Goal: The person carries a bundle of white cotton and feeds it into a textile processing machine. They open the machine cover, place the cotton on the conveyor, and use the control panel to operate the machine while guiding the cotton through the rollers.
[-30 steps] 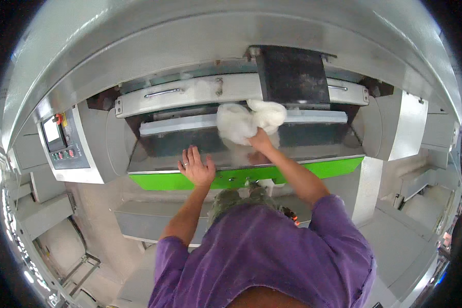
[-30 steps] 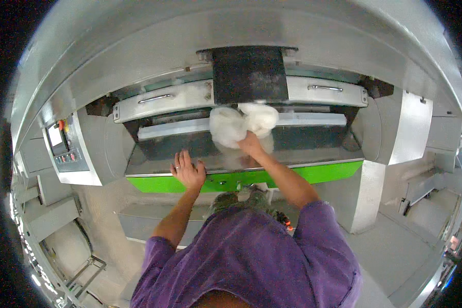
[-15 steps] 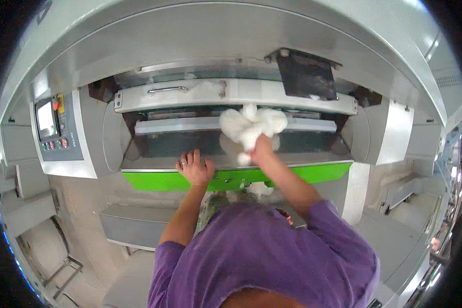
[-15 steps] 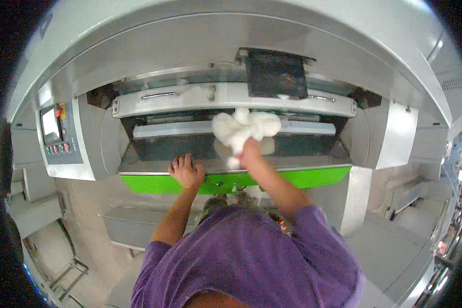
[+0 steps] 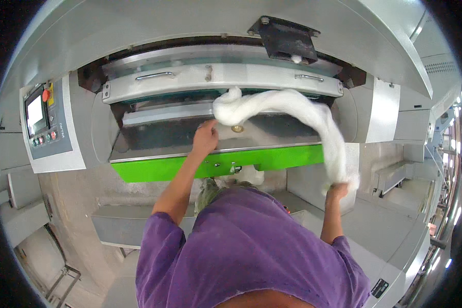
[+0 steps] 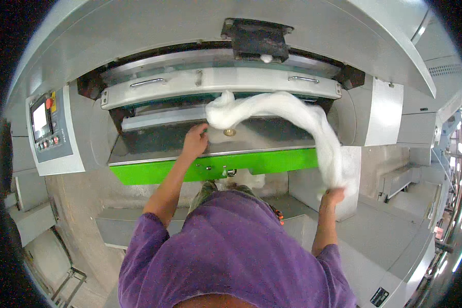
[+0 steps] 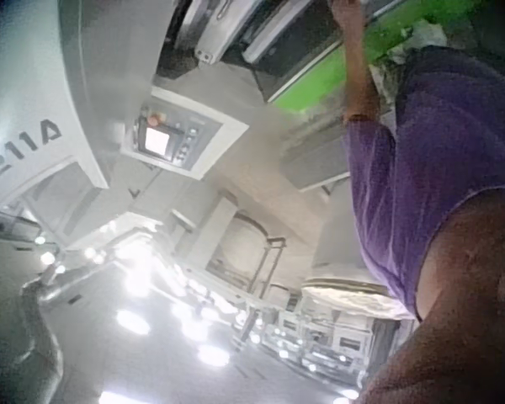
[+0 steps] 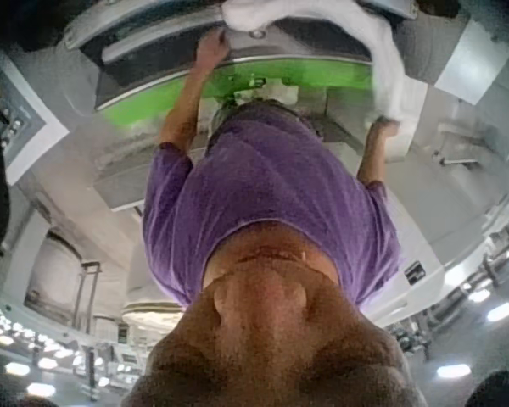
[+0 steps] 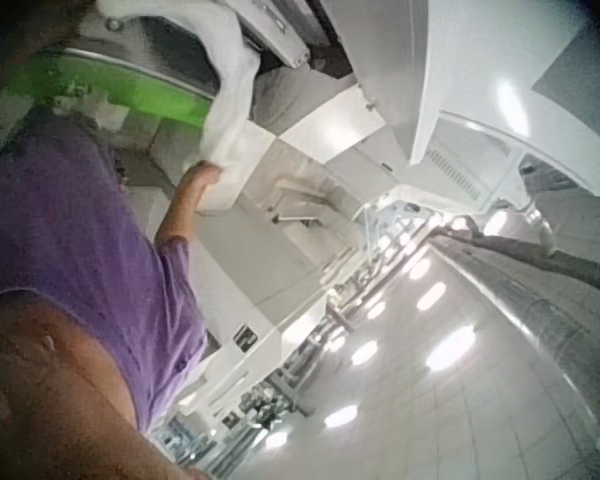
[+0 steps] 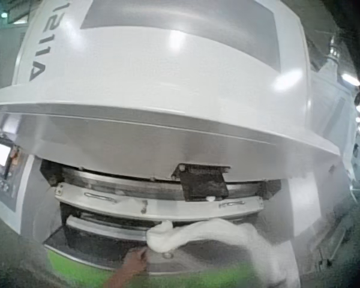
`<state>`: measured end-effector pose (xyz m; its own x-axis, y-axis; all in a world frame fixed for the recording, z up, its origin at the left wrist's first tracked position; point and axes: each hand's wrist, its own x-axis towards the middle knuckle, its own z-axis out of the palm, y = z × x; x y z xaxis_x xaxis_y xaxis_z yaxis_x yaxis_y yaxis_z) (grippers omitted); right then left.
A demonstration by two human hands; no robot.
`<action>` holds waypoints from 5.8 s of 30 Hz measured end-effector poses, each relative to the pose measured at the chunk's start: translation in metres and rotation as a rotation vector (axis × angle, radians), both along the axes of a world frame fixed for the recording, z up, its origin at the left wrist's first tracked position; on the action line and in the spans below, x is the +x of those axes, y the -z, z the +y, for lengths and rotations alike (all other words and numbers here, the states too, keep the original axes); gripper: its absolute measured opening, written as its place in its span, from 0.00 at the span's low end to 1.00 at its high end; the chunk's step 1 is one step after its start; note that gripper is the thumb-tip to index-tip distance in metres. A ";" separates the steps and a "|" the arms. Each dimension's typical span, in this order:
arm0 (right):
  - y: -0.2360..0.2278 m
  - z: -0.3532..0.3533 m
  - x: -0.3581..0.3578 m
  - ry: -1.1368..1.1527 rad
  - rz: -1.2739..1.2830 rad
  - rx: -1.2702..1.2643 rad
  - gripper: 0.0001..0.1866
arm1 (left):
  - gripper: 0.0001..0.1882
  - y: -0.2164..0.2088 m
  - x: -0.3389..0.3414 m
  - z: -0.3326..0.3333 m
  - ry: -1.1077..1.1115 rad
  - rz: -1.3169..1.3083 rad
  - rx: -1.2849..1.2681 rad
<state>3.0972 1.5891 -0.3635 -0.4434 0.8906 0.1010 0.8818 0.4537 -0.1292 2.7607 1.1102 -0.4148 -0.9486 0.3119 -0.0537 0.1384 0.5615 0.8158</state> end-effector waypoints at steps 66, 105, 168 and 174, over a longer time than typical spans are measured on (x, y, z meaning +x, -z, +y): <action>0.228 -0.316 -0.167 -0.536 -0.004 -0.712 0.14 | 0.25 0.021 -0.014 0.095 0.601 -0.012 -0.361; 0.251 -0.358 -0.149 0.639 1.212 -1.394 0.09 | 0.21 0.015 -0.018 0.098 0.568 -0.034 -0.237; 0.262 -0.315 -0.208 0.388 0.953 -1.546 0.04 | 0.25 0.018 -0.020 0.098 0.563 -0.164 -0.250; 0.269 -0.325 -0.202 0.425 0.969 -1.578 0.04 | 0.25 0.016 -0.024 0.099 0.670 -0.087 -0.269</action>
